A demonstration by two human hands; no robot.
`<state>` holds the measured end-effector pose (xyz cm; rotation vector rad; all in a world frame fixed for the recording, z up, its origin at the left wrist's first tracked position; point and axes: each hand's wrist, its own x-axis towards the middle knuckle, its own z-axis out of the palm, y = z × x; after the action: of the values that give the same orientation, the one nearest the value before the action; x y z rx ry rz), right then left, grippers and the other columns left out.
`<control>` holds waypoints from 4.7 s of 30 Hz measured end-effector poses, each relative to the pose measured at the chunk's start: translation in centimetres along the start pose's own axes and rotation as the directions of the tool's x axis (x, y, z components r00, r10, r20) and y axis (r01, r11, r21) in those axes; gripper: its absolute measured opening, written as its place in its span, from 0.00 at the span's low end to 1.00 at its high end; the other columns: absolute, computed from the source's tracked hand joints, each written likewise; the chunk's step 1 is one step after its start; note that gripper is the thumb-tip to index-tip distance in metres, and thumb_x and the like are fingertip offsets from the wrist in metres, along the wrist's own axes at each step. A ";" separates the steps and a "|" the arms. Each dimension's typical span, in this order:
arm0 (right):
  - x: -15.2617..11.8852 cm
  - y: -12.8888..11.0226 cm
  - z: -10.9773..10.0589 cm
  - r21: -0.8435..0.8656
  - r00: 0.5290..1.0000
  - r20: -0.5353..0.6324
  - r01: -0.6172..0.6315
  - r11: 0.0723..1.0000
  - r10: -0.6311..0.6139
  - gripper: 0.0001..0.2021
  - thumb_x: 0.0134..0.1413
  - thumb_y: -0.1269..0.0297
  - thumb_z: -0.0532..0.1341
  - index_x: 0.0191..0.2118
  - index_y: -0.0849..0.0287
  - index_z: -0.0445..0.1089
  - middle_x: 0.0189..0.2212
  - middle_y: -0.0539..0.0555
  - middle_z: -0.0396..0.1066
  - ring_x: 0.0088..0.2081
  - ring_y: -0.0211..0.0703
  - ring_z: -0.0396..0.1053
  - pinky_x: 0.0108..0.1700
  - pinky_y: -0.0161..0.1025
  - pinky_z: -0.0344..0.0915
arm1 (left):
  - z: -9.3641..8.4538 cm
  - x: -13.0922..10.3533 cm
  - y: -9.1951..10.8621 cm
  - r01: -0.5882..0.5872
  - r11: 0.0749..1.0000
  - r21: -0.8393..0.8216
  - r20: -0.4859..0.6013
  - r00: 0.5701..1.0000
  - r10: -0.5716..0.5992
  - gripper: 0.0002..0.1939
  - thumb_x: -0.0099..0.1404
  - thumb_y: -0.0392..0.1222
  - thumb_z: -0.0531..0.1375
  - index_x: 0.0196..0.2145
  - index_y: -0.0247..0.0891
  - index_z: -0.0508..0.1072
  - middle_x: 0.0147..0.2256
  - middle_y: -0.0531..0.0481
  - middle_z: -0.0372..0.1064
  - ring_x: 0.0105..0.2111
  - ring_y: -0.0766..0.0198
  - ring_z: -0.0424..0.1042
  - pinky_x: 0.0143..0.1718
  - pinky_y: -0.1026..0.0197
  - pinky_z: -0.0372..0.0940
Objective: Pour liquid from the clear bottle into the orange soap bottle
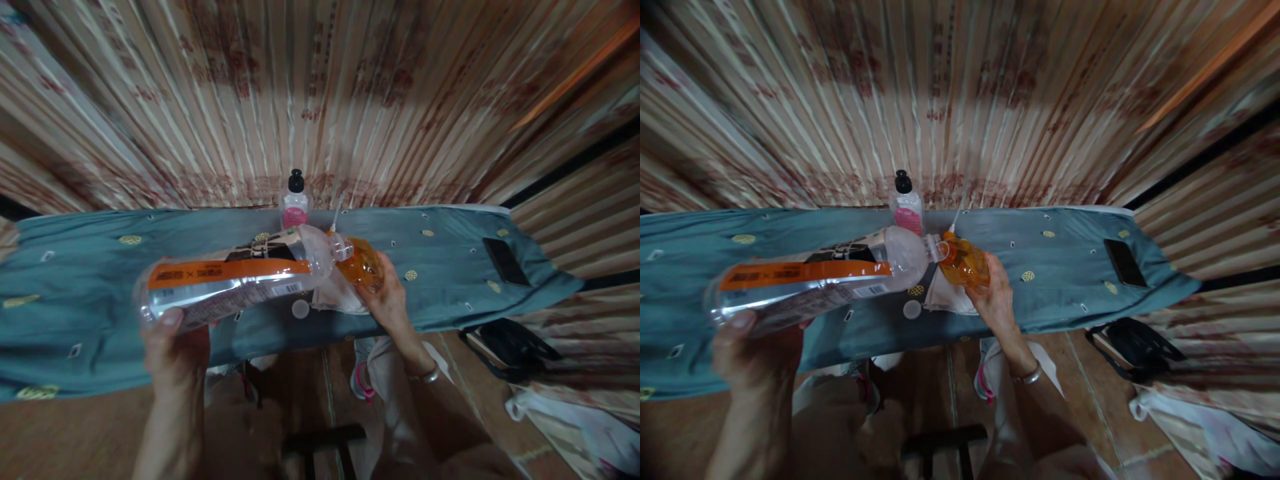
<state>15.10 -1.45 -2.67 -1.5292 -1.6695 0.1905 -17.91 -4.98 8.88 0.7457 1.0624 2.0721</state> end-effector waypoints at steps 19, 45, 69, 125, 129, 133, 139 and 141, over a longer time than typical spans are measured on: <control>0.2 -0.7 -0.5 0.049 0.995 0.024 -0.094 0.994 0.092 0.41 0.53 0.50 0.70 0.70 0.58 0.62 0.66 0.67 0.73 0.66 0.68 0.73 0.67 0.67 0.71 | 0.4 -0.1 -0.1 0.007 1.000 -0.030 0.032 0.999 -0.006 0.38 0.41 0.50 0.76 0.53 0.50 0.79 0.42 0.49 0.79 0.22 0.67 0.65 0.12 0.67 0.49; 0.2 -0.6 -0.5 0.043 0.997 -0.015 -0.076 0.996 0.077 0.41 0.52 0.50 0.71 0.69 0.57 0.63 0.64 0.65 0.76 0.62 0.63 0.77 0.63 0.62 0.76 | 0.1 0.0 -0.3 -0.011 1.000 0.012 0.063 0.998 0.010 0.24 0.43 0.53 0.76 0.38 0.48 0.81 0.36 0.49 0.75 0.25 0.63 0.65 0.13 0.65 0.51; 0.3 -0.8 -0.7 0.032 0.994 0.009 -0.105 0.994 0.104 0.42 0.51 0.49 0.71 0.70 0.53 0.62 0.64 0.63 0.75 0.62 0.66 0.76 0.64 0.65 0.75 | 0.4 -0.2 -0.2 -0.018 1.000 -0.004 -0.004 1.000 0.018 0.26 0.40 0.49 0.73 0.40 0.45 0.81 0.33 0.52 0.72 0.23 0.66 0.64 0.12 0.67 0.53; 0.2 -0.9 -0.6 0.042 0.994 0.011 -0.109 0.993 0.108 0.42 0.50 0.50 0.71 0.71 0.53 0.61 0.65 0.63 0.74 0.63 0.66 0.75 0.65 0.65 0.73 | 0.5 -0.3 -0.2 -0.036 0.999 0.001 -0.004 0.999 0.036 0.26 0.40 0.50 0.74 0.39 0.43 0.81 0.34 0.51 0.72 0.25 0.65 0.65 0.13 0.67 0.49; 0.2 -0.9 -0.6 0.044 0.994 0.009 -0.110 0.993 0.109 0.43 0.51 0.50 0.70 0.71 0.55 0.61 0.65 0.65 0.74 0.63 0.65 0.75 0.65 0.65 0.73 | 0.4 -0.2 -0.2 -0.032 0.999 -0.018 0.002 0.999 0.033 0.28 0.38 0.50 0.75 0.40 0.42 0.82 0.34 0.52 0.72 0.24 0.66 0.65 0.12 0.66 0.50; 0.2 -0.7 -0.5 0.035 0.997 -0.001 -0.083 0.996 0.083 0.42 0.52 0.48 0.70 0.70 0.58 0.61 0.65 0.67 0.73 0.64 0.65 0.74 0.66 0.64 0.73 | 0.4 -0.1 -0.3 -0.025 1.000 -0.017 -0.001 1.000 0.025 0.28 0.37 0.50 0.75 0.39 0.43 0.82 0.34 0.53 0.72 0.25 0.65 0.65 0.10 0.66 0.51; 0.2 -0.7 -0.5 0.012 0.997 -0.005 -0.077 0.997 0.077 0.42 0.53 0.48 0.70 0.71 0.54 0.61 0.65 0.64 0.74 0.63 0.66 0.76 0.64 0.64 0.75 | 0.3 -0.1 -0.4 -0.047 0.999 0.020 0.009 0.999 0.047 0.25 0.40 0.51 0.73 0.38 0.43 0.82 0.35 0.51 0.75 0.24 0.65 0.64 0.10 0.67 0.51; 0.2 -0.8 -0.6 0.013 0.996 0.003 -0.085 0.996 0.085 0.42 0.53 0.48 0.70 0.71 0.54 0.61 0.65 0.64 0.74 0.62 0.67 0.76 0.64 0.65 0.75 | 0.1 -0.1 -0.5 -0.044 0.999 0.019 0.009 0.999 0.044 0.26 0.40 0.52 0.73 0.39 0.43 0.82 0.35 0.51 0.75 0.25 0.65 0.65 0.11 0.68 0.52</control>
<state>14.87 -1.71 -1.72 -1.5921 -1.6031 0.2476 -17.63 -4.75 8.50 0.7941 1.0711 2.0965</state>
